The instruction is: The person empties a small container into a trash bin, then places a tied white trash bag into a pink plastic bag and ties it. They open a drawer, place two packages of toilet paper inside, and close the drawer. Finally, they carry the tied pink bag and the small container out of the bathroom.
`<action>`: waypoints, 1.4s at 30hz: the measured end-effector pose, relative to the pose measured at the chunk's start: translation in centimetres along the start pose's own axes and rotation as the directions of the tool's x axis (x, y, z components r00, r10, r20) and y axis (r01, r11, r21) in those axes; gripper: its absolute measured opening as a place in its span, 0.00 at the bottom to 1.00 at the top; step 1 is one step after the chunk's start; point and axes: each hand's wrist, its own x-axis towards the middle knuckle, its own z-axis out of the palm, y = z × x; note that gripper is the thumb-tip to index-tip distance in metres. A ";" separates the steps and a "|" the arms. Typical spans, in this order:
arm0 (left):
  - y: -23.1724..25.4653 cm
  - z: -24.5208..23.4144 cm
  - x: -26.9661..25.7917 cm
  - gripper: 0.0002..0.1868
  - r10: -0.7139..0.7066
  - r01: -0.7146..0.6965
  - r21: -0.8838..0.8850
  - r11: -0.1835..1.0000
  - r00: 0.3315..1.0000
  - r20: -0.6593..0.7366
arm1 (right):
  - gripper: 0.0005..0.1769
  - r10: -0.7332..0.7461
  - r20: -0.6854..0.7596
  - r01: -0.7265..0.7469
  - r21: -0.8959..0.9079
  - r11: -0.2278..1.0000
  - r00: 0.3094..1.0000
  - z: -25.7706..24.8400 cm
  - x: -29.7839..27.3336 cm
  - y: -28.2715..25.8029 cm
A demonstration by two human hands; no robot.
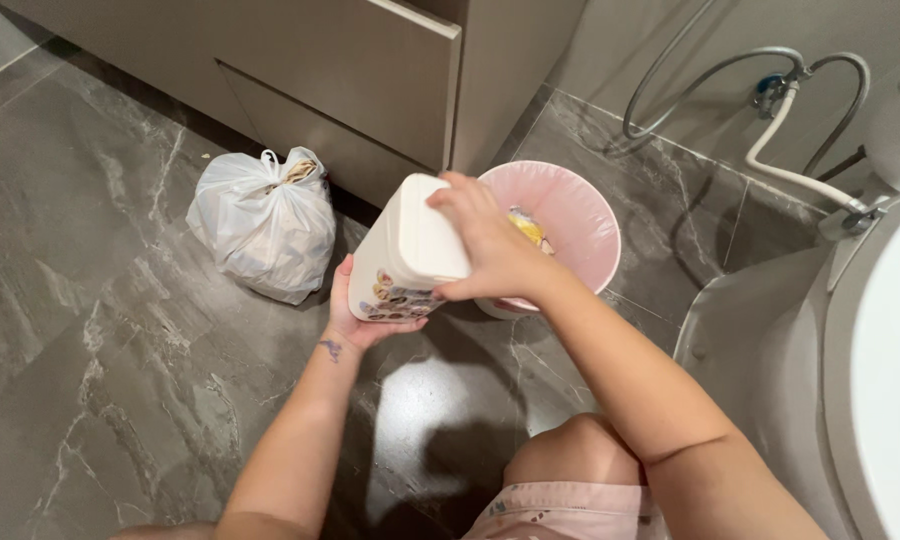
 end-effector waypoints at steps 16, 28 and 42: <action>-6.6 -6.6 -0.6 0.50 0.431 0.276 0.782 -0.559 0.902 -0.011 | 0.63 0.270 0.431 -0.030 -0.487 0.873 0.861 22.3 -5.0 10.3; 2.5 4.2 2.2 0.34 0.730 0.068 0.866 -0.495 0.574 0.372 | 0.47 -0.026 0.015 0.029 -0.280 0.960 1.000 12.5 2.6 2.2; 34.1 36.6 7.7 0.30 0.717 0.181 0.708 -0.683 0.353 0.601 | 0.32 -0.406 -0.500 -0.002 -0.632 0.775 0.765 -14.7 27.3 -5.3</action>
